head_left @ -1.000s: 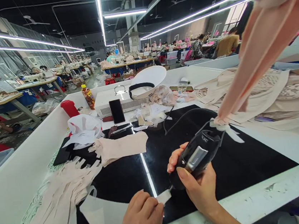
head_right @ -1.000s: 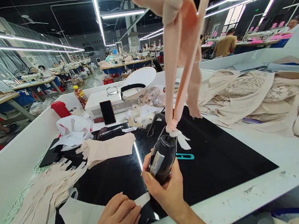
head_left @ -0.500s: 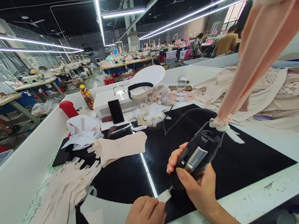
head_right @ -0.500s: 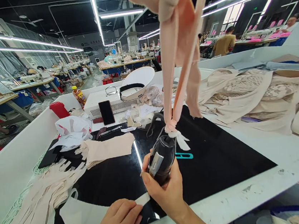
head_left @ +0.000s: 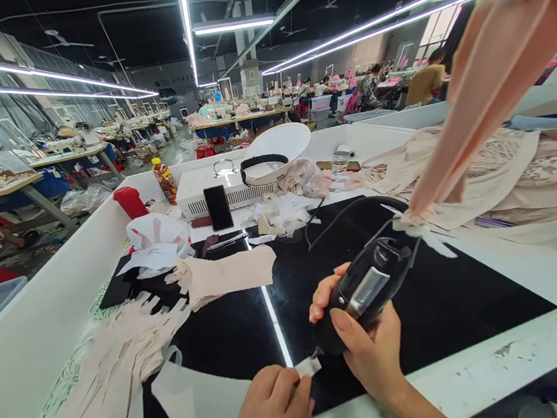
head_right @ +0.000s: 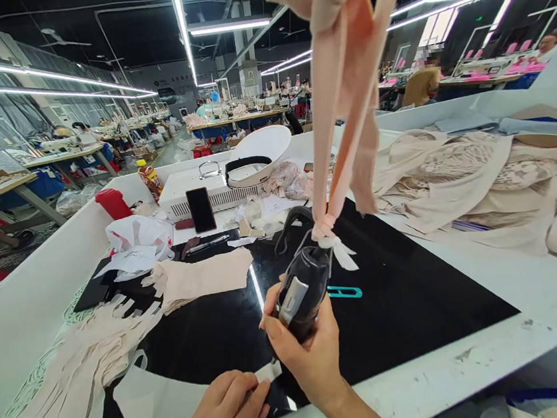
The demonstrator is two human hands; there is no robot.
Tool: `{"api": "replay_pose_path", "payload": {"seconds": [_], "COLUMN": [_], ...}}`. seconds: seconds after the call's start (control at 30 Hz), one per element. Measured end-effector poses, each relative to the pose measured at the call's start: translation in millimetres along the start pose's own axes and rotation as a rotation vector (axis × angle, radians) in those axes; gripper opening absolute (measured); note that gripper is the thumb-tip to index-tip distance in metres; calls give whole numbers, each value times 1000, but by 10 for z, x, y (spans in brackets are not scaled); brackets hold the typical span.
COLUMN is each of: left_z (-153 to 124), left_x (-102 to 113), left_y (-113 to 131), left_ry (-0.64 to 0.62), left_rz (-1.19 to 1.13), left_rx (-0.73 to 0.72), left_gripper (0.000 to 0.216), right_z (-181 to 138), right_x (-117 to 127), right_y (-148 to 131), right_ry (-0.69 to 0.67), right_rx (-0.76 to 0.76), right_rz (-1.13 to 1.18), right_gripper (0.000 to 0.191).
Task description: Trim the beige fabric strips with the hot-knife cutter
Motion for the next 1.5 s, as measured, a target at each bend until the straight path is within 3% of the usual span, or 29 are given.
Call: {"api": "replay_pose_path", "payload": {"seconds": [0.43,0.83,1.37,1.5], "left_z": [7,-30,-11,-6], "left_x": [0,-28,27,70], "left_y": [-3,-9,-4,9], "left_ry": [-12,-22,9,29], "left_rz": [-10,-2,-18,-26], "left_rx": [7,1,5,5], "left_gripper": [27,27,25,25], "right_z": [-54,-30,-43,-119], "right_x": [-172,-36,-18,-47], "right_y": [73,31,16,-9], "right_ry": [-105,-18,-30,-91], "right_rx": [-5,9,-6,-10], "right_rz": [37,2,32,47], "right_gripper": [32,30,30,32]}}
Point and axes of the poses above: each hand's wrist, its own z-axis towards the middle knuckle, its own x-axis out of the back of the hand, y = z × x, the point moved 6 cm from there along z, towards the middle knuckle, and after that the axes turned 13 degrees about -z, right-handed, at the moved point
